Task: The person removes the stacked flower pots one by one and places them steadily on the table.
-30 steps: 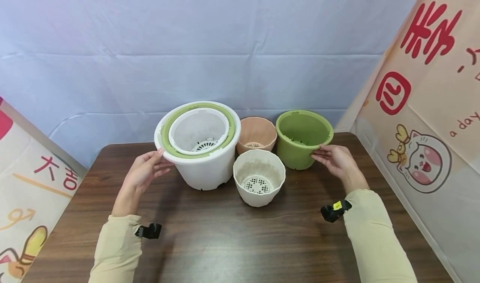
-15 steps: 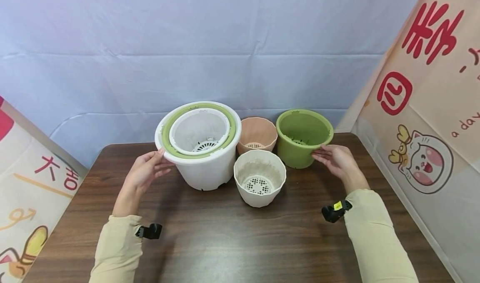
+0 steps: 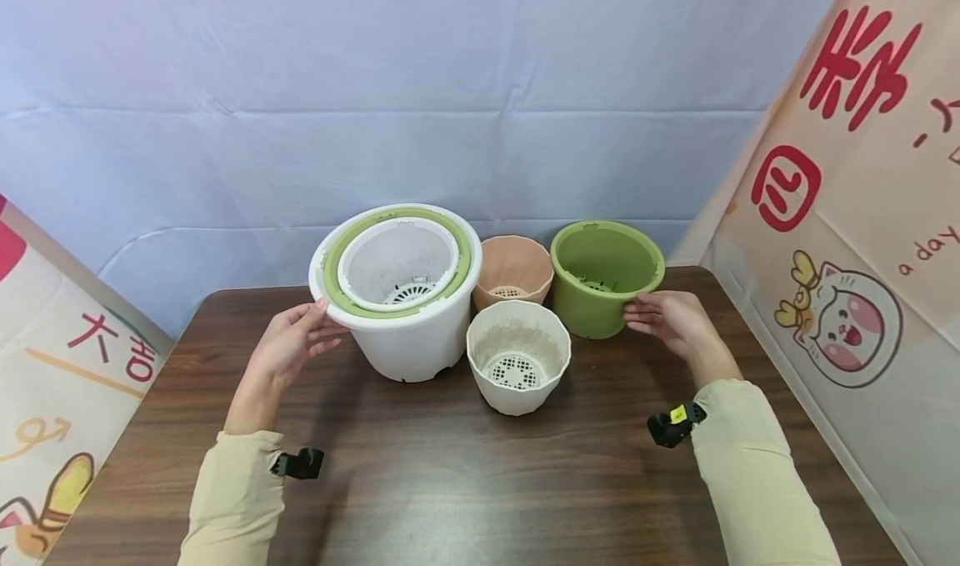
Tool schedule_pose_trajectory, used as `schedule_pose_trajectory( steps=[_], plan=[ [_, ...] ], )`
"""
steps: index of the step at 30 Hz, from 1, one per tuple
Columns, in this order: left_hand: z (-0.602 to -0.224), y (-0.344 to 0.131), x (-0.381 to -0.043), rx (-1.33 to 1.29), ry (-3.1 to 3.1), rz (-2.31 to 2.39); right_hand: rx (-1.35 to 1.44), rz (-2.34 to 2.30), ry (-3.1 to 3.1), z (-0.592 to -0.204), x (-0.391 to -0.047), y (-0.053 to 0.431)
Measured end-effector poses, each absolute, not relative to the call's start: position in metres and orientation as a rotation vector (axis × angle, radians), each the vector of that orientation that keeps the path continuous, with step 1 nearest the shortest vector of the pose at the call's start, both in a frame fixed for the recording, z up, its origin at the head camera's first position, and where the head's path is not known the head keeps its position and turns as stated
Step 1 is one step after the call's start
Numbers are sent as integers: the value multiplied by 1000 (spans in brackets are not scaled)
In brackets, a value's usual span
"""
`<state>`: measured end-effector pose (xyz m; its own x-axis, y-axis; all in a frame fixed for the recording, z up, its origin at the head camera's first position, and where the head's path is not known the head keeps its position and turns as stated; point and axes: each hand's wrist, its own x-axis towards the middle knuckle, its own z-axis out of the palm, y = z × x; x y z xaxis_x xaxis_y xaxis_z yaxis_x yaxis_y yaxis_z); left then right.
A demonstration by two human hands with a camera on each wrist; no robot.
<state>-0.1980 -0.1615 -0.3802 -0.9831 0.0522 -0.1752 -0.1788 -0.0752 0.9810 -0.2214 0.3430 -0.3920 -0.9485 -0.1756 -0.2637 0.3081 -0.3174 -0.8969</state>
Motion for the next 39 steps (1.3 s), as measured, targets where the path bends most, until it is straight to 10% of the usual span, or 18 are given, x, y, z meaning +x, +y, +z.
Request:
schedule_pose_trajectory(
  steps=[39],
  plan=[
    [-379, -161, -197, -130, 2029, 2187, -18, -2049, 2016, -347, -222, 306]
  ],
)
